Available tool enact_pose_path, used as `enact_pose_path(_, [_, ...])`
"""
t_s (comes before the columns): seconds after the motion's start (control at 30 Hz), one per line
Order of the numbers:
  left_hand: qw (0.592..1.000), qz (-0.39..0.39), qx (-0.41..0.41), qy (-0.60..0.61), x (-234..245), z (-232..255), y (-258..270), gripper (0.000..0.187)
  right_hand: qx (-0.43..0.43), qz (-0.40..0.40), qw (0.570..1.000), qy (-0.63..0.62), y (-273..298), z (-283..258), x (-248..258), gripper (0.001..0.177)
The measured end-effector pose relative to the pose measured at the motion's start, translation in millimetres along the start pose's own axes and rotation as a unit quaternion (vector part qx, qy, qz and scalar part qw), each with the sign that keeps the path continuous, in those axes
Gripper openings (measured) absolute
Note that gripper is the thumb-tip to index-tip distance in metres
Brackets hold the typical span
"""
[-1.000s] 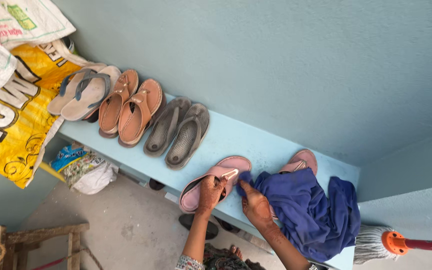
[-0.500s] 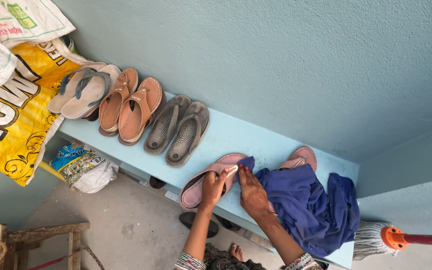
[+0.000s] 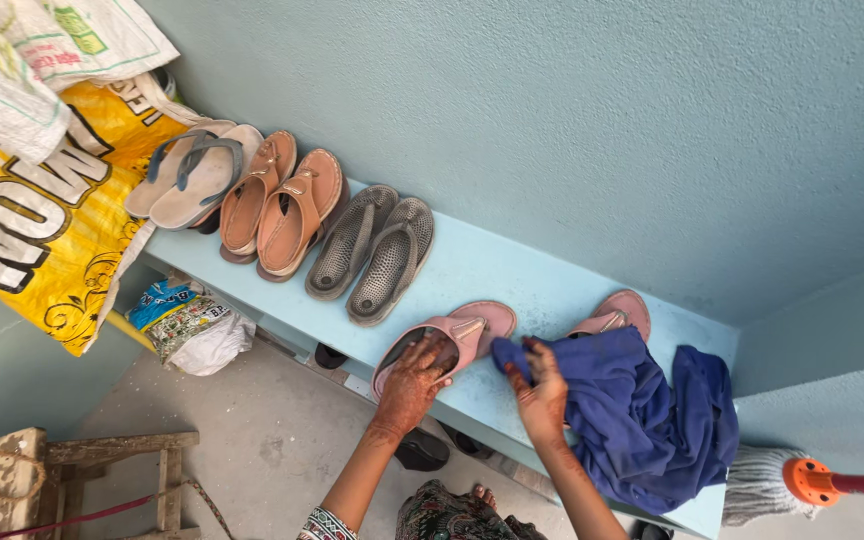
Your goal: The person wipes a pair of pink sandals with a blue cloth on a light blue shelf, then picks up a pair of black shoes from the floor and wipes them with the same cloth.
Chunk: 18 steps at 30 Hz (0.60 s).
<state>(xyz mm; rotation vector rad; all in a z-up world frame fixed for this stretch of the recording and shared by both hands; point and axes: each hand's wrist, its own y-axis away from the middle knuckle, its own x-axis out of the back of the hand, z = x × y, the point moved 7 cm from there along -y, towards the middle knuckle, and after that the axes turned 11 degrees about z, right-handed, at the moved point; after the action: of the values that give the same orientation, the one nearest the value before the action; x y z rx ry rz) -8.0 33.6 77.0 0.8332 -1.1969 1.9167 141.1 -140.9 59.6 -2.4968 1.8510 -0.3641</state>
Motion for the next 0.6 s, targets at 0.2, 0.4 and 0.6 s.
enact_pose_path(0.2, [0.737,0.027,0.346,0.580,-95,-40,19,0.037,0.041,0.086,0.971,-0.220,-27,-35,38,0.036])
enact_pose_path(0.4, [0.561,0.021,0.451,0.694,-126,1,6,0.045,0.155,0.063,0.984,-0.068,-11,-74,35,0.027])
enact_pose_path(0.6, [0.479,0.053,0.528,0.699,-149,-3,18,0.054,0.233,-0.105,0.960,0.112,46,-75,-34,0.051])
